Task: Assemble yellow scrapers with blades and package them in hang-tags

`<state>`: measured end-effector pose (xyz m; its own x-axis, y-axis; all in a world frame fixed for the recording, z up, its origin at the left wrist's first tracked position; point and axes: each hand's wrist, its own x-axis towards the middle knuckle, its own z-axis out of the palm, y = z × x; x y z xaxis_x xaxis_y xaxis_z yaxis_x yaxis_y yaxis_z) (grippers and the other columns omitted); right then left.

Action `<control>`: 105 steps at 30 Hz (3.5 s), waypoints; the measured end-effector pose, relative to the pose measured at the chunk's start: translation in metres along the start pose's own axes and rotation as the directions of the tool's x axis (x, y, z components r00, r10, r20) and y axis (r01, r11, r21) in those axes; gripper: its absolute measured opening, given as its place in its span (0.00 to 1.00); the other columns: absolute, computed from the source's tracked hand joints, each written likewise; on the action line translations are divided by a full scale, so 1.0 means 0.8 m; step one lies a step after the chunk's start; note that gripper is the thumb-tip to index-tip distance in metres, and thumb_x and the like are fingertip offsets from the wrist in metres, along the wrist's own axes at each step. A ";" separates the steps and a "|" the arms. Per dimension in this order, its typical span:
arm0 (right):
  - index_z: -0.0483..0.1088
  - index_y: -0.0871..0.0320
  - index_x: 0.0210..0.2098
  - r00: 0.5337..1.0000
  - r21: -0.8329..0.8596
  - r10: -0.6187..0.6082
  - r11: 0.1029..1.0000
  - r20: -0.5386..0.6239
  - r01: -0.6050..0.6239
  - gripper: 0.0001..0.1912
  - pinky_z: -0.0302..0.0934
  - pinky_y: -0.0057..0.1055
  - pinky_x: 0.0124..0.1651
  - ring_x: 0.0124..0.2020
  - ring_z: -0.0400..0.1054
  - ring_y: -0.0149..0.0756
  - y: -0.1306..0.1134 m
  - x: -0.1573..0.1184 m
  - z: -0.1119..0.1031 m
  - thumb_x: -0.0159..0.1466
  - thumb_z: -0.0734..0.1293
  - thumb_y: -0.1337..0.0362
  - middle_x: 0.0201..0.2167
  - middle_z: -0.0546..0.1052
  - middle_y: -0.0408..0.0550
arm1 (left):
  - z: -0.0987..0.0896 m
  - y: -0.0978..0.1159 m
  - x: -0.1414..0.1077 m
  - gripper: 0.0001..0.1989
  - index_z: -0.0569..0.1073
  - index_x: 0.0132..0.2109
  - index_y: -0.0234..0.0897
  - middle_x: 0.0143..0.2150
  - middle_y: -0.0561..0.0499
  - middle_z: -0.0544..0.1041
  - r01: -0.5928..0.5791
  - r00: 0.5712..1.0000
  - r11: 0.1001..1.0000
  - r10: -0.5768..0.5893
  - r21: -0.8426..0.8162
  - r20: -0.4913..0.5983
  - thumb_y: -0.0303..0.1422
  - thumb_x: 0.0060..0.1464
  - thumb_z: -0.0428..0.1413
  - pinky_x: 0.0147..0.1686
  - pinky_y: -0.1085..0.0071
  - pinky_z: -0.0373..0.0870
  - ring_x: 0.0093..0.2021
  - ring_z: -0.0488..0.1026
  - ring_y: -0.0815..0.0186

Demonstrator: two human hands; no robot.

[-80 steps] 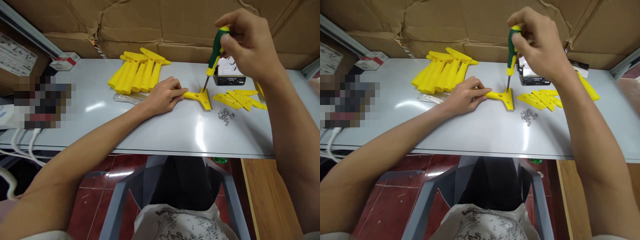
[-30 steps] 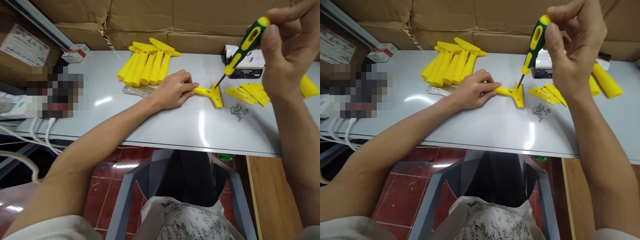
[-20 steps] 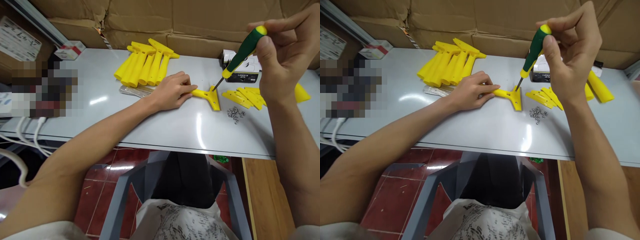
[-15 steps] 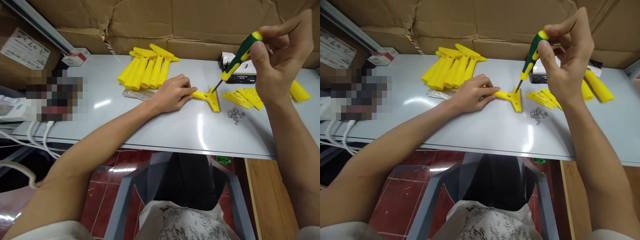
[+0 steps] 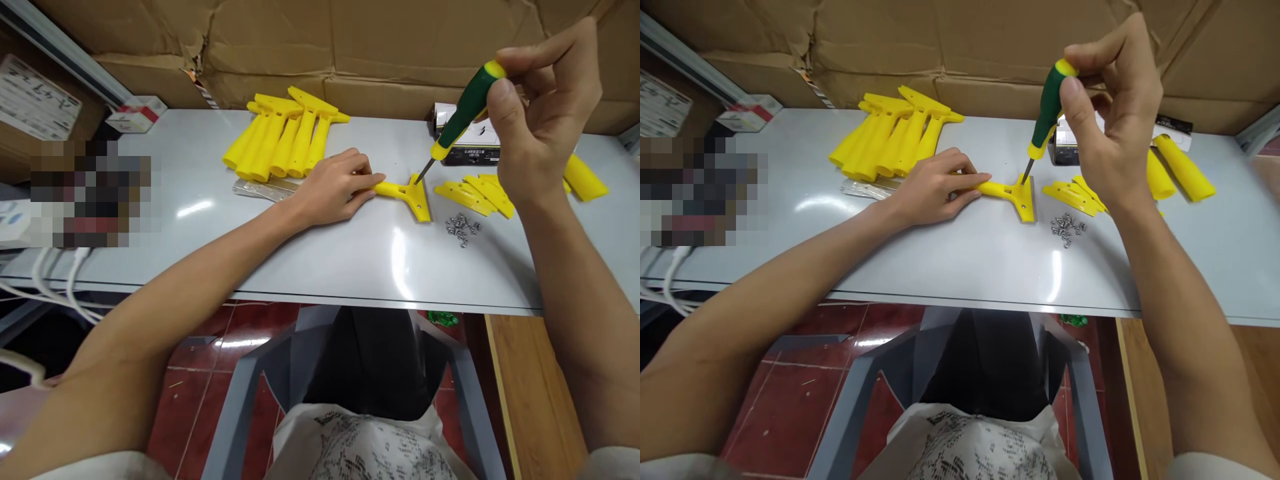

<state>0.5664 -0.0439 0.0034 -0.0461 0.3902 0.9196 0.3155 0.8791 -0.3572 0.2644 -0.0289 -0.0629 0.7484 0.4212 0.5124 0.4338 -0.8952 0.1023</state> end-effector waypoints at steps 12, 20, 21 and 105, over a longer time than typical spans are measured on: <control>0.81 0.41 0.53 0.995 0.073 0.055 0.996 0.078 -0.060 0.12 0.74 0.38 0.42 0.46 0.83 0.37 -0.015 -0.001 0.003 0.71 0.76 0.50 0.46 0.83 0.38 | -0.002 -0.001 0.001 0.18 0.82 0.62 0.44 0.48 0.41 0.80 -0.016 1.000 1.000 0.016 0.008 0.004 0.41 0.75 0.53 0.45 0.52 0.74 0.50 0.76 0.51; 0.81 0.41 0.56 0.995 -0.058 -0.041 0.997 0.085 0.046 0.18 0.69 0.32 0.33 0.40 0.79 0.35 0.009 -0.005 -0.005 0.72 0.72 0.42 0.46 0.83 0.41 | -0.002 0.001 0.001 0.18 0.82 0.61 0.42 0.46 0.41 0.81 -0.049 0.999 0.998 0.050 0.049 -0.017 0.42 0.76 0.52 0.43 0.57 0.74 0.47 0.76 0.54; 0.81 0.40 0.57 0.995 -0.069 -0.033 0.997 0.098 0.040 0.18 0.70 0.33 0.34 0.40 0.79 0.36 0.009 -0.005 -0.005 0.73 0.71 0.42 0.46 0.83 0.42 | -0.001 0.001 0.001 0.19 0.82 0.61 0.42 0.46 0.41 0.81 -0.050 0.999 0.998 0.051 0.049 -0.016 0.42 0.76 0.52 0.43 0.57 0.74 0.47 0.76 0.54; 0.77 0.33 0.61 0.942 0.141 0.179 0.964 0.283 -0.226 0.28 0.84 0.46 0.54 0.55 0.79 0.46 -0.018 -0.008 0.005 0.63 0.81 0.44 0.52 0.77 0.43 | -0.007 -0.001 0.001 0.19 0.83 0.62 0.44 0.49 0.41 0.80 0.006 0.998 1.000 -0.005 -0.013 0.059 0.39 0.74 0.54 0.46 0.54 0.74 0.50 0.76 0.51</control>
<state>0.5582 -0.0577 0.0019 -0.2554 0.6026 0.7561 0.1811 0.7980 -0.5748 0.2622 -0.0288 -0.0577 0.7747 0.4334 0.4604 0.4314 -0.8946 0.1161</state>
